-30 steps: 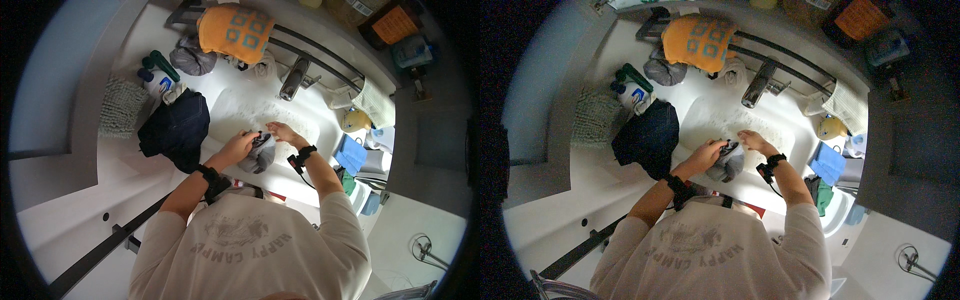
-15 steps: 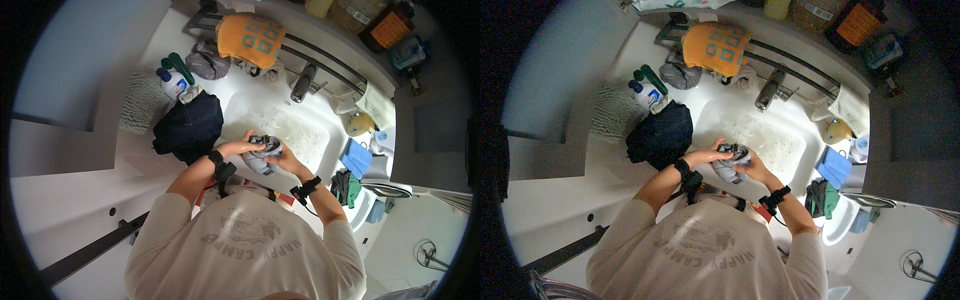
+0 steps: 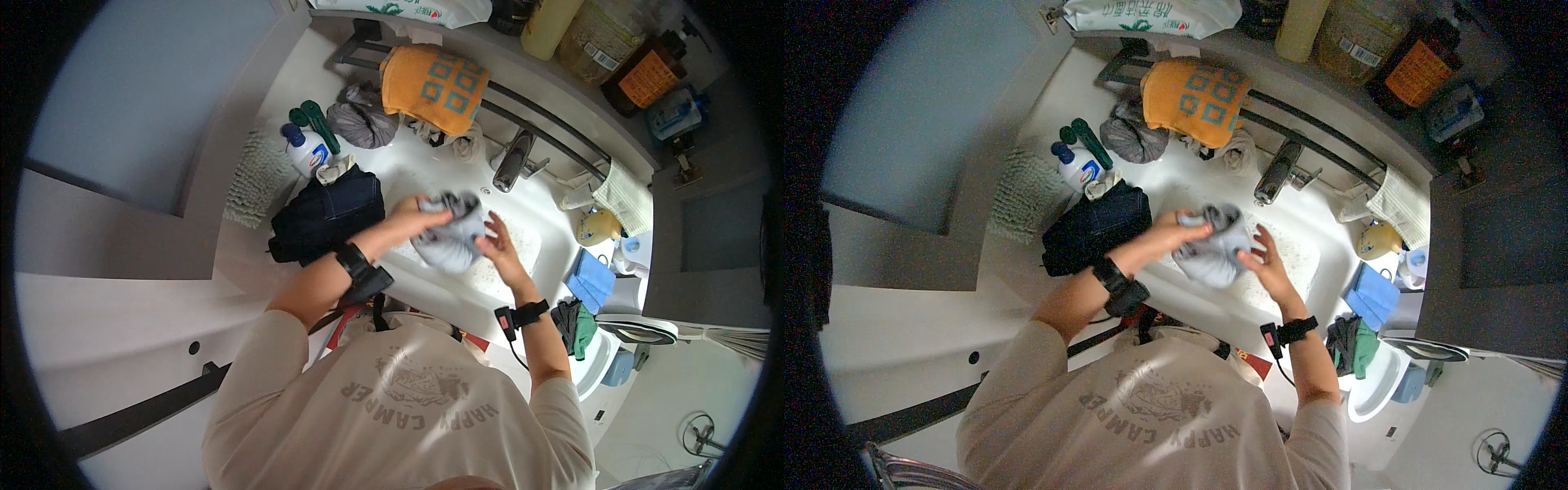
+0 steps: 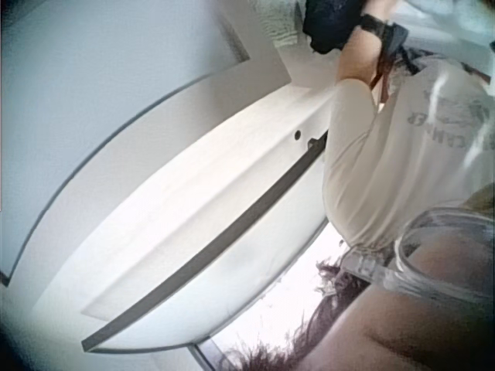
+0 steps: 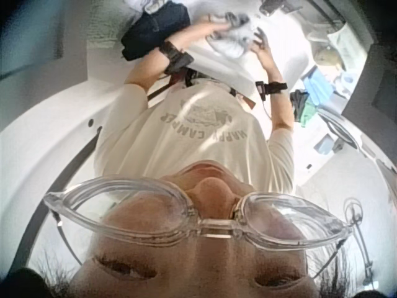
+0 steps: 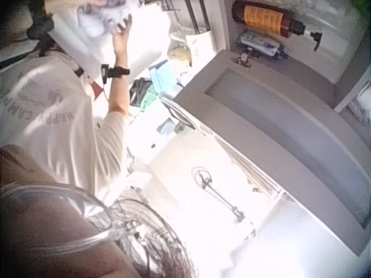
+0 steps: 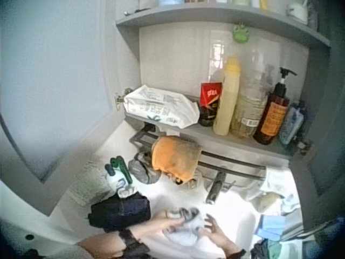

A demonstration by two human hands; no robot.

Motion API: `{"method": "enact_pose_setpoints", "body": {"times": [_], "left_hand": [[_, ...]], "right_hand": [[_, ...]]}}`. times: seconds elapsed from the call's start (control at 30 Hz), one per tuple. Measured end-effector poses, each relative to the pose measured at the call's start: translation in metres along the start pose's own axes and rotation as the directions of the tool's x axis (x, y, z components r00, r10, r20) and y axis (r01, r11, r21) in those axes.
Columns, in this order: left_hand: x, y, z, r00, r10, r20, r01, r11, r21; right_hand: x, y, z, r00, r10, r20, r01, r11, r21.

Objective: Washing clothes by hand in a bathroom sink using liquid detergent.

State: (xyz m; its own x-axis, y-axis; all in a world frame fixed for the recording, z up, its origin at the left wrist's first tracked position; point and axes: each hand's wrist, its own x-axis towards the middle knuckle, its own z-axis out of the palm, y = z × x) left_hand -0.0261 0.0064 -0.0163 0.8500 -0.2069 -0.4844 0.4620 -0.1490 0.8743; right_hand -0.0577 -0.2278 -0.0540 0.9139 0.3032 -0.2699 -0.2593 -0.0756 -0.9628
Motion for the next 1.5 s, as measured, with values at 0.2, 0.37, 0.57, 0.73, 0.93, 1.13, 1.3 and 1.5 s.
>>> {"method": "enact_pose_setpoints", "body": {"times": [0.2,0.37,0.57,0.73,0.93,1.13,1.3,1.5], "left_hand": [[0.020,0.057,-0.093,0.948,0.083,-0.308,-0.176,0.941,-0.289],[0.036,0.083,-0.126,0.823,-0.175,-0.541,-0.060,0.920,-0.388],[0.107,0.071,-0.158,0.801,-0.196,-0.566,-0.251,0.748,-0.614],[0.169,0.040,-0.203,0.891,-0.248,-0.381,-0.111,0.694,-0.711],[0.171,0.056,-0.190,0.759,-0.468,-0.452,-0.143,0.559,-0.817],[0.143,0.059,-0.142,0.689,-0.219,-0.691,-0.321,0.763,-0.561],[0.149,0.027,-0.149,0.701,0.003,-0.713,0.158,0.974,0.160],[0.133,0.038,-0.131,0.728,0.380,-0.571,0.318,0.550,0.772]], "right_hand": [[0.003,0.004,-0.017,0.994,0.091,-0.059,-0.091,0.996,0.009],[-0.014,0.015,-0.018,0.994,0.103,-0.034,-0.101,0.994,0.050],[-0.024,0.017,-0.028,0.987,0.144,-0.076,-0.139,0.988,0.072],[-0.035,0.030,-0.027,0.978,0.187,-0.096,-0.181,0.981,0.065],[-0.027,0.035,-0.024,0.980,0.181,-0.083,-0.185,0.982,-0.048],[-0.025,0.035,-0.024,0.973,0.191,-0.127,-0.193,0.981,-0.002],[-0.019,0.034,-0.021,0.975,0.200,-0.097,-0.201,0.979,-0.010],[-0.015,0.036,-0.016,0.971,0.221,-0.095,-0.221,0.975,0.012]]}}
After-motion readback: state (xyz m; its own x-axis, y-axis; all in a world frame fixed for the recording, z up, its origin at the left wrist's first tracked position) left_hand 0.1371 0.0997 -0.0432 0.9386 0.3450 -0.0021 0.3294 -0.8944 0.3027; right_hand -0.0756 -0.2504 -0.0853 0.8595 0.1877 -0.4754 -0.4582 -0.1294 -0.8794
